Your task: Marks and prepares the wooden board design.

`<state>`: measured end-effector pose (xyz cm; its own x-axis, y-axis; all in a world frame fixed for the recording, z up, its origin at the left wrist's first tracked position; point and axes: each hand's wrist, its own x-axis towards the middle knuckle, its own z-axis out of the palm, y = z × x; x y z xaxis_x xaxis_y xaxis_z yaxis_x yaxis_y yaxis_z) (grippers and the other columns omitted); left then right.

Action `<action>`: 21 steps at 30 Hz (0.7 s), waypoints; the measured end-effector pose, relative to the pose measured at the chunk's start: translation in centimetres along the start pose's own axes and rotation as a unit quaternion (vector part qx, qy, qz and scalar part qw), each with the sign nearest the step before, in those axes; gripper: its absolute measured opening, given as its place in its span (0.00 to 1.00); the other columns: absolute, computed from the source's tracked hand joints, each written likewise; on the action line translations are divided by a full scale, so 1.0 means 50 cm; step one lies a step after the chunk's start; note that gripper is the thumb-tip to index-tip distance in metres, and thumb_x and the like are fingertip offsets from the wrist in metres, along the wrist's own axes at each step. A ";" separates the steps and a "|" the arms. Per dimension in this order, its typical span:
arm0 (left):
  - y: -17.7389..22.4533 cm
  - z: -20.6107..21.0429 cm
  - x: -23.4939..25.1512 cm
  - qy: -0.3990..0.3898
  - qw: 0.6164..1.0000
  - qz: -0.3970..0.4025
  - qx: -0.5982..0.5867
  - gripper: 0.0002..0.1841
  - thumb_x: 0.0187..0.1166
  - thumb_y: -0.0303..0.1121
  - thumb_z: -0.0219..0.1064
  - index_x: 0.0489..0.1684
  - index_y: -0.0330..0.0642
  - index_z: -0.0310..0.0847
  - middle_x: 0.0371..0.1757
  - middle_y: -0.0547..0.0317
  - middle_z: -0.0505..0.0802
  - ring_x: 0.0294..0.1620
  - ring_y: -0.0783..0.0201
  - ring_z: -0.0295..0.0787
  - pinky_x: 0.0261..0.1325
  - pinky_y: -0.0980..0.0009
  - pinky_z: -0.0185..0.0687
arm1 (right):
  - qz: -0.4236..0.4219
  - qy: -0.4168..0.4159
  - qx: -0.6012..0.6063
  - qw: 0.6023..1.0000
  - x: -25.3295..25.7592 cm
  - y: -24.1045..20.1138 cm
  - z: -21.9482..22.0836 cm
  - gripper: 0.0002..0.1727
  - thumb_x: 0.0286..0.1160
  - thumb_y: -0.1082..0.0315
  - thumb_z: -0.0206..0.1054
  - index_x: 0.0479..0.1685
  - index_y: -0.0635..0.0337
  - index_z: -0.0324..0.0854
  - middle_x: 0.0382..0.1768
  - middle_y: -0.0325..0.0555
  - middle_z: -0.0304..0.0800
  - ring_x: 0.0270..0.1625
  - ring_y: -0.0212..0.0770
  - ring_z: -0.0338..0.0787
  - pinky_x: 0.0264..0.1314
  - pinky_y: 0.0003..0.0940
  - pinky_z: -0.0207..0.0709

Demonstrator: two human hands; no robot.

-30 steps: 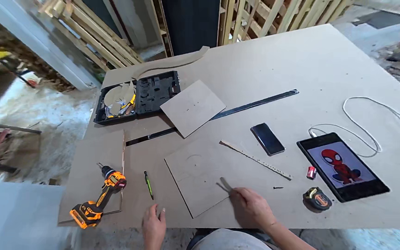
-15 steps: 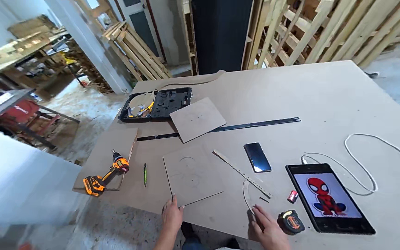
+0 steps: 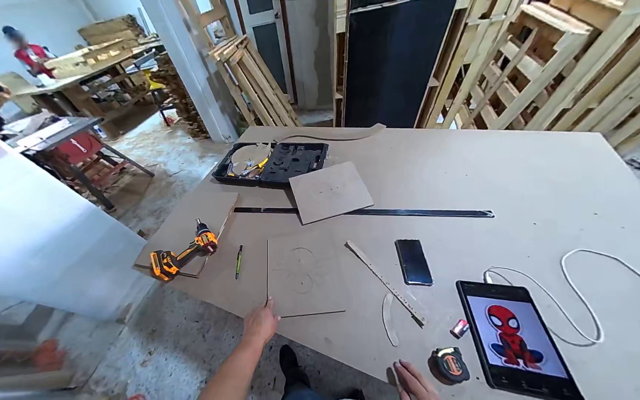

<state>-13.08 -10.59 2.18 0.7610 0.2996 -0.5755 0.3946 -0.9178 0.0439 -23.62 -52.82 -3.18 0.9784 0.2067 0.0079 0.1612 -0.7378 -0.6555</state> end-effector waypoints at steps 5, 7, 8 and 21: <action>-0.024 0.016 -0.017 -0.010 0.999 -0.019 -0.026 0.41 0.86 0.55 0.58 0.98 0.59 0.45 0.80 0.46 0.82 0.78 0.46 0.80 0.77 0.44 0.76 | -0.007 -0.015 -0.003 1.000 -0.018 0.004 -0.005 0.21 0.79 0.68 0.64 0.70 0.62 0.86 0.74 0.59 0.84 0.76 0.57 0.85 0.81 0.52 0.75; -0.039 0.031 -0.028 -0.003 0.999 -0.024 -0.046 0.41 0.85 0.57 0.58 0.98 0.61 0.47 0.78 0.46 0.83 0.78 0.47 0.80 0.79 0.45 0.75 | -0.011 -0.013 0.000 1.000 -0.018 0.003 -0.004 0.21 0.79 0.69 0.64 0.69 0.63 0.87 0.73 0.60 0.85 0.76 0.58 0.85 0.81 0.52 0.75; -0.047 0.041 -0.036 0.005 0.998 -0.027 -0.062 0.40 0.85 0.58 0.59 0.97 0.62 0.49 0.78 0.48 0.84 0.78 0.48 0.81 0.79 0.46 0.75 | -0.011 -0.014 0.001 1.000 -0.018 0.003 -0.004 0.21 0.78 0.69 0.64 0.69 0.63 0.87 0.73 0.60 0.85 0.76 0.58 0.85 0.80 0.51 0.76; -0.062 0.119 -0.048 -0.031 0.719 -0.149 -0.678 0.23 0.92 0.45 0.58 0.63 0.30 0.73 0.33 0.46 0.93 0.29 0.56 0.93 0.37 0.61 0.91 | -0.044 -0.070 0.034 0.996 0.053 -0.019 0.004 0.20 0.81 0.67 0.63 0.69 0.58 0.87 0.73 0.55 0.86 0.76 0.54 0.85 0.80 0.51 0.76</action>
<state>-19.19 -10.01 -1.42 0.5308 0.3789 -0.7581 0.7066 0.2960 0.6427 -21.20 -51.43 -2.71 0.9322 0.3603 -0.0350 0.2318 -0.6685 -0.7066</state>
